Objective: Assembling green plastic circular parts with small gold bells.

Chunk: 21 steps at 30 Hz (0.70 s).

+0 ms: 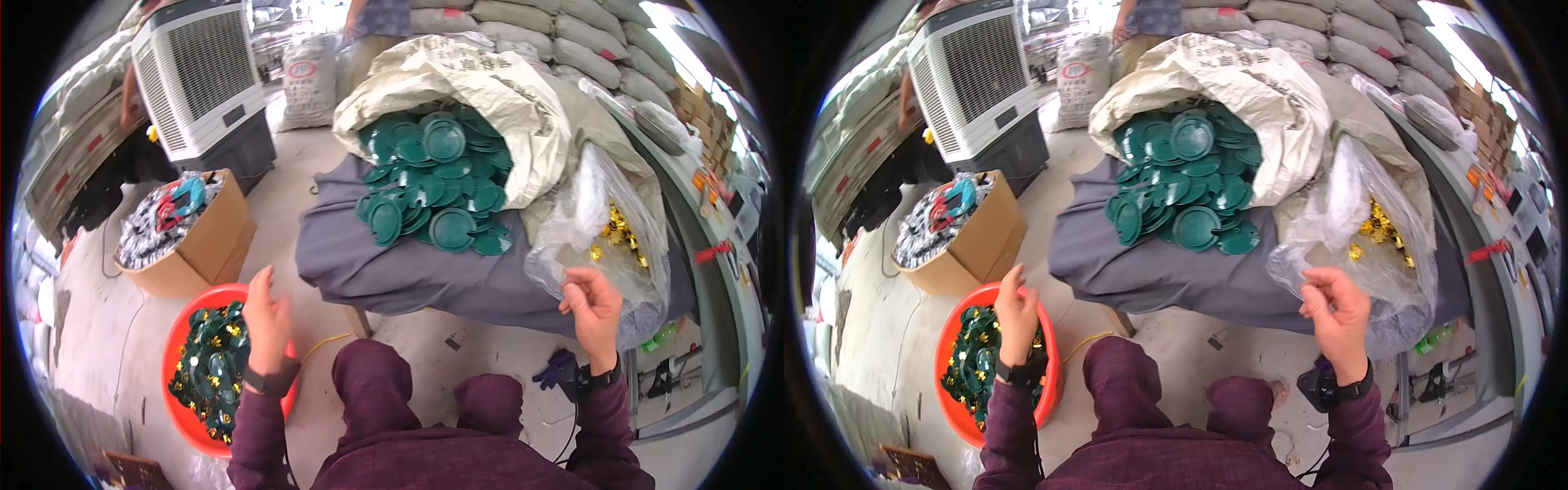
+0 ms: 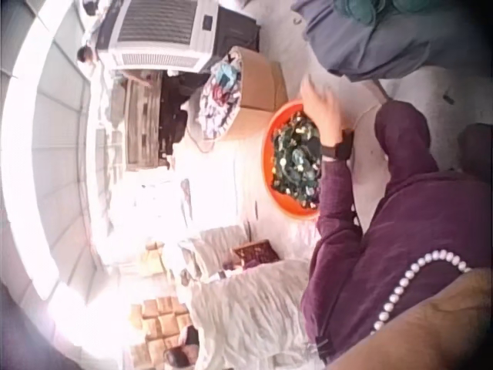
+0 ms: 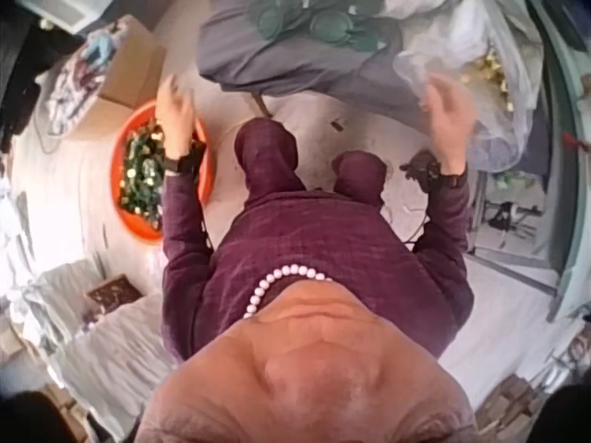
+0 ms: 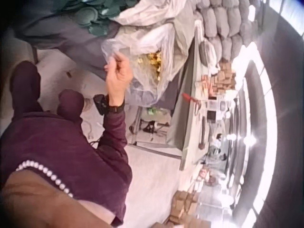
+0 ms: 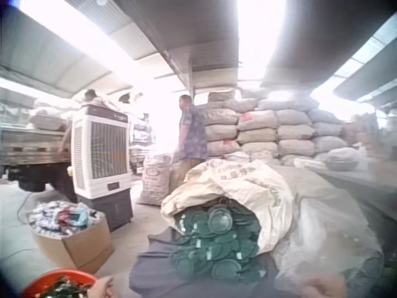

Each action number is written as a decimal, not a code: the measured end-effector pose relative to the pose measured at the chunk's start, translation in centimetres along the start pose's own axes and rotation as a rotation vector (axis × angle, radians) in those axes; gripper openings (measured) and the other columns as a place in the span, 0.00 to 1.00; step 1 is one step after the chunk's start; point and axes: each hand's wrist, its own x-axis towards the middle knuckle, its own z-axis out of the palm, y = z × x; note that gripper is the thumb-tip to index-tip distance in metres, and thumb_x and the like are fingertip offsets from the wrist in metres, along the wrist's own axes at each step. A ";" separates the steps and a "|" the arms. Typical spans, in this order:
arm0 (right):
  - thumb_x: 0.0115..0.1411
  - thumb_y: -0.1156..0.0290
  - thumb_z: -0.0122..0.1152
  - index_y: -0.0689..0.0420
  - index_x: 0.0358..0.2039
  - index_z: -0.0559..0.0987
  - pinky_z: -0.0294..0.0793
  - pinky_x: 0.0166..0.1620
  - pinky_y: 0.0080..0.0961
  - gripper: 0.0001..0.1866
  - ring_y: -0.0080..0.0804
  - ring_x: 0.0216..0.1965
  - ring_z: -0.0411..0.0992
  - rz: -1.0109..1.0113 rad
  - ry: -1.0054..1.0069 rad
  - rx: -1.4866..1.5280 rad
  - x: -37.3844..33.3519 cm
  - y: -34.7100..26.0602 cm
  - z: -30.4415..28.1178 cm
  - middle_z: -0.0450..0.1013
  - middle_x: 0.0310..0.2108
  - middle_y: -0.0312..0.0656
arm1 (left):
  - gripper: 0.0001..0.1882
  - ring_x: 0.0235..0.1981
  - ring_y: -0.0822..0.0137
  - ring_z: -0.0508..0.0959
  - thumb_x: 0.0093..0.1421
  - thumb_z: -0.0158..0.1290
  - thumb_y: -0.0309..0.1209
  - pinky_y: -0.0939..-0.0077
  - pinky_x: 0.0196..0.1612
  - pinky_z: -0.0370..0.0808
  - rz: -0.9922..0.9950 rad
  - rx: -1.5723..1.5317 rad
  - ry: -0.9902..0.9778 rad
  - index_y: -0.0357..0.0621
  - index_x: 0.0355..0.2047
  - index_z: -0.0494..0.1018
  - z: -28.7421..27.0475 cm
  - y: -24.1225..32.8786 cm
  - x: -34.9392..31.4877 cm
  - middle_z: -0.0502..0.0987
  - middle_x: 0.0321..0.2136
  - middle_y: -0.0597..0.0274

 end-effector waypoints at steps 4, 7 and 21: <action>0.57 0.79 0.53 0.64 0.37 0.75 0.67 0.25 0.13 0.07 0.16 0.21 0.67 -0.014 0.235 -0.086 0.5 -1.0 -3.5 0.72 0.25 0.35 | 0.28 0.47 0.51 0.73 0.49 0.57 0.25 0.66 0.46 0.71 0.207 -0.125 -0.152 0.38 0.52 0.64 5.0 6.7 3.4 0.70 0.48 0.47; 0.56 0.77 0.53 0.64 0.37 0.75 0.67 0.24 0.13 0.08 0.16 0.21 0.68 -0.011 0.329 -0.157 2.9 0.5 -7.2 0.72 0.25 0.35 | 0.33 0.50 0.49 0.70 0.48 0.59 0.29 0.62 0.52 0.66 0.319 -0.072 -0.196 0.36 0.54 0.62 8.4 8.1 5.6 0.69 0.49 0.44; 0.61 0.64 0.52 0.57 0.52 0.70 0.69 0.45 0.34 0.19 0.46 0.43 0.71 0.224 -0.214 -0.900 7.3 8.1 -9.1 0.72 0.42 0.53 | 0.38 0.44 0.51 0.70 0.43 0.62 0.43 0.60 0.41 0.72 0.220 0.108 -0.199 0.39 0.51 0.60 10.7 8.4 5.2 0.70 0.39 0.51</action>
